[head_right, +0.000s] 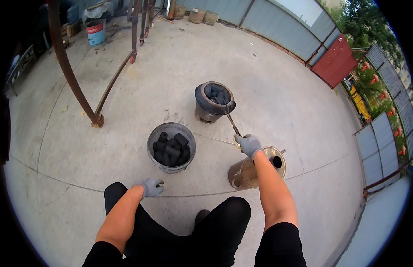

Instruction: The person uses tongs to move charcoal from a bucket into a stove and then places a metal chimney over the stove opening.

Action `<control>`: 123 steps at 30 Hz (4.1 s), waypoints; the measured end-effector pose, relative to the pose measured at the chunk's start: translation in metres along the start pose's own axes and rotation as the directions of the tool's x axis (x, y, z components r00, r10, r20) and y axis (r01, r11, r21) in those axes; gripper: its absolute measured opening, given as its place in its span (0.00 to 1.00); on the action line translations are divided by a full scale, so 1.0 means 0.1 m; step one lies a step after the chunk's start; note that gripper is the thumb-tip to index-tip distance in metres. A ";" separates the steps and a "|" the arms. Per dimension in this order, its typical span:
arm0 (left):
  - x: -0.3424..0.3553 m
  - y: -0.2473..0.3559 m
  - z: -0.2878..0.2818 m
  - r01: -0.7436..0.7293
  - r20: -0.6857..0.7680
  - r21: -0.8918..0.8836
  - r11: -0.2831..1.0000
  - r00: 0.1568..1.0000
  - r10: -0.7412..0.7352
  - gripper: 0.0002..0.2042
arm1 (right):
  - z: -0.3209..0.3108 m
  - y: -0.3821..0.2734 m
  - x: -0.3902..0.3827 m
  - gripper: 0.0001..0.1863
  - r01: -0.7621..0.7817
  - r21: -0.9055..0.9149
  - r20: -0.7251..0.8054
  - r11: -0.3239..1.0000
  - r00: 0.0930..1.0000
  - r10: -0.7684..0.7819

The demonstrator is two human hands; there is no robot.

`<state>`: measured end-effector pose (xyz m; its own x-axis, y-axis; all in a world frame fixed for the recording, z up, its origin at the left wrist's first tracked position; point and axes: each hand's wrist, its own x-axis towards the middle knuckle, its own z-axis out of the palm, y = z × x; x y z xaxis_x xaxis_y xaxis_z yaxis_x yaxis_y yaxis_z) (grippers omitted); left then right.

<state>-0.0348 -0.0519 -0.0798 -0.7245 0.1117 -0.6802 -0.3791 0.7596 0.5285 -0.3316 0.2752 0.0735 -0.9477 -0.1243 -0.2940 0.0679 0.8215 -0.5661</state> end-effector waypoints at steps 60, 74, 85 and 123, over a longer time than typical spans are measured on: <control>-0.07 -0.18 0.01 0.042 -0.004 0.032 0.999 0.999 -0.042 0.30 | -0.67 -0.37 -0.73 0.30 0.079 0.097 -0.066 0.992 0.995 -0.073; -0.32 0.01 -0.06 0.070 -0.040 0.029 0.997 0.997 -0.069 0.30 | 0.28 0.38 0.17 0.29 -0.184 0.672 0.194 0.718 0.979 0.069; -0.10 0.07 -0.09 0.082 0.046 0.067 0.994 0.995 -0.085 0.30 | 0.12 0.24 0.13 0.28 -0.073 0.317 0.192 0.946 0.981 0.011; 0.14 -0.09 -0.02 0.013 0.047 0.051 0.999 0.999 -0.016 0.30 | -0.36 -1.26 -1.48 0.27 0.458 -0.752 0.453 0.474 0.881 -0.134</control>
<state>-0.0427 -0.0582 -0.0927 -0.6907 0.1297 -0.7115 -0.3586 0.7929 0.4927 -0.2117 0.2106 0.2159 -0.7031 -0.4714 -0.5324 -0.6365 0.7510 0.1755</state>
